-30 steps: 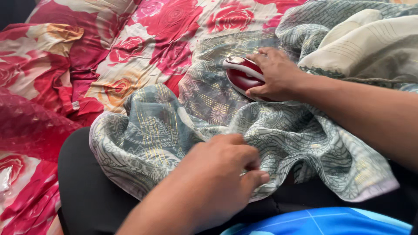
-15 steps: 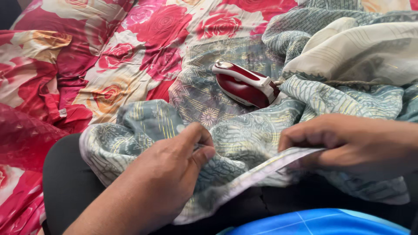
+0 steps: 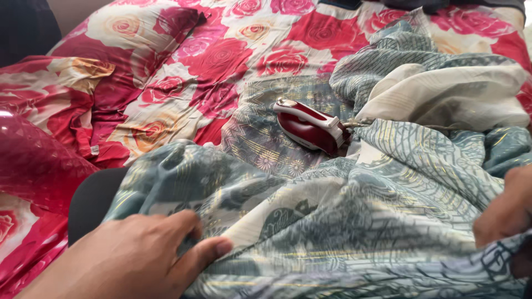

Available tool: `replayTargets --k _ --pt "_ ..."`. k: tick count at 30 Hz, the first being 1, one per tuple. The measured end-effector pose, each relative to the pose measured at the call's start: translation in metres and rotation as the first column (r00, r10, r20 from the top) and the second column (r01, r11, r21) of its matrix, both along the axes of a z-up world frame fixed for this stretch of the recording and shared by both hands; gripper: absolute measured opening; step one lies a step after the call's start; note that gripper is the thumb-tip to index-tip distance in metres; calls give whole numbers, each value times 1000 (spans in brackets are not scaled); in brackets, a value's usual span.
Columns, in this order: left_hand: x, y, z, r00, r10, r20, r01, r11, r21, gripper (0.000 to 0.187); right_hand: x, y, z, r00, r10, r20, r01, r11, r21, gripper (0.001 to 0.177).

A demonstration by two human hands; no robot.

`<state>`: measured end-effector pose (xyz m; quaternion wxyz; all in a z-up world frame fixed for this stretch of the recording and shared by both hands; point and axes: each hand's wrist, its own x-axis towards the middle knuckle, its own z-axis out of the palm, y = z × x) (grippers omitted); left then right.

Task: The person irons a patterned fabric using a red electric iron. They hold the fabric with their left hand while moving the iron with their right hand, smoothing out wrinkles on the material spread across their lap.

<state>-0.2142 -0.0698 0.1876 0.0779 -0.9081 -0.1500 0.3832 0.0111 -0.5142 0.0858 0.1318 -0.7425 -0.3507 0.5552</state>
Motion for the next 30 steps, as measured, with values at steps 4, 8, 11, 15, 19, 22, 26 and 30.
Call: replayTargets --k 4,8,11,15,19,22,26,30 --pt "-22 11 -15 990 70 -119 -67 997 24 63 23 -21 -19 999 0 -33 -1 999 -35 38" --pt "-28 37 -26 981 -189 44 149 591 -793 58 42 -27 -30 994 17 -110 -20 1000 -21 49" --pt "-13 46 -15 984 -111 142 180 561 -808 53 43 1 -13 980 75 -184 -60 995 82 58" --pt "73 38 14 882 278 380 -4 812 -584 52 17 72 64 884 -308 351 203 930 306 66" --pt "169 46 -17 770 288 569 60 855 -515 56 11 167 59 722 -659 212 502 709 496 67" --pt "231 68 -75 845 385 370 -134 824 -551 63 39 201 18 636 -735 235 542 642 542 77" --pt "290 99 -175 807 590 -15 -549 741 -387 79 80 220 -51 568 -624 537 328 769 548 107" --pt "327 117 -271 775 608 -173 -621 680 -391 52 83 224 -89 543 -625 561 560 767 313 120"
